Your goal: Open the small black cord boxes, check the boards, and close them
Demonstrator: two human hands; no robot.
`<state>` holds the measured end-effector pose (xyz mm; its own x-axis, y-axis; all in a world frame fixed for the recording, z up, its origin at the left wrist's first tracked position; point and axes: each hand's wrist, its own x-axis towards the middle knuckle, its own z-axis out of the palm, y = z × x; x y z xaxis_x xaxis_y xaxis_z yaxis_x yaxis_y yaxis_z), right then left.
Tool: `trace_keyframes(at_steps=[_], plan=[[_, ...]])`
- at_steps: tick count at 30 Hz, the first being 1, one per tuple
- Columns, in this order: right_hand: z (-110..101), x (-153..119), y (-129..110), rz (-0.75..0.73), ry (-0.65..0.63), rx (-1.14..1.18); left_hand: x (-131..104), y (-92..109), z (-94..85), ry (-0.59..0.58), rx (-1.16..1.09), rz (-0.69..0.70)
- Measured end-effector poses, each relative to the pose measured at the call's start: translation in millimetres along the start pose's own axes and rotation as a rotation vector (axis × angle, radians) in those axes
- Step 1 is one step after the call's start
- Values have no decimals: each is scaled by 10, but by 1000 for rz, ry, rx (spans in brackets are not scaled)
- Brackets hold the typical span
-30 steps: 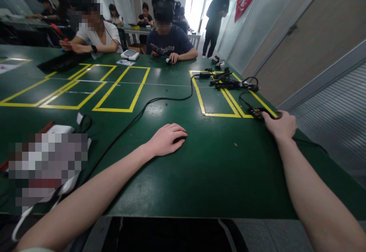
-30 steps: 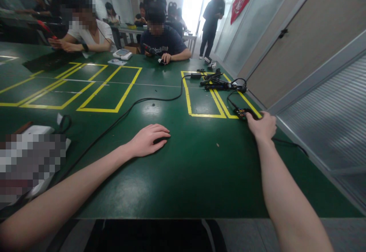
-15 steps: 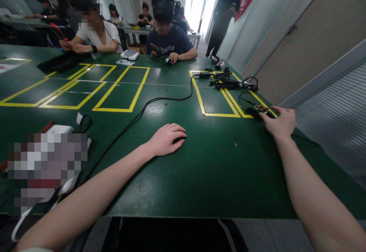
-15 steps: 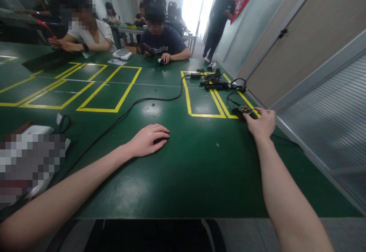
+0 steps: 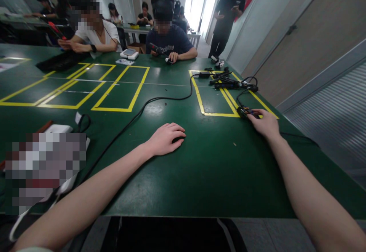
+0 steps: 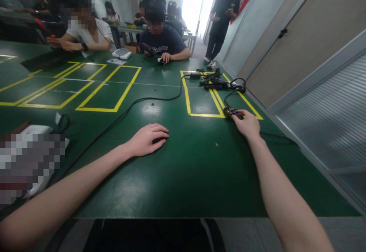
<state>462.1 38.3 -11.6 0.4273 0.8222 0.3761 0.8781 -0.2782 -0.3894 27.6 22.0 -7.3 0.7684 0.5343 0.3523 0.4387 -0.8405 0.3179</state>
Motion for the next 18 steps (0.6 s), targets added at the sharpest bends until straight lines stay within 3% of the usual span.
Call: trace_keyframes(at_steps=[4,10,15,18], plan=[[129,-155,-365,-74,-92,44,2,-7,6,-2,4,0],[206,-556,-909,-397,-253,293,-3,-4,11,20,-10,-6],[91,-948,-1298,-715,-571,542,-17,48,-51,162,-131,67],[15,-1104,-1428,-856,-740,652,-13,72,-74,145,-200,145]])
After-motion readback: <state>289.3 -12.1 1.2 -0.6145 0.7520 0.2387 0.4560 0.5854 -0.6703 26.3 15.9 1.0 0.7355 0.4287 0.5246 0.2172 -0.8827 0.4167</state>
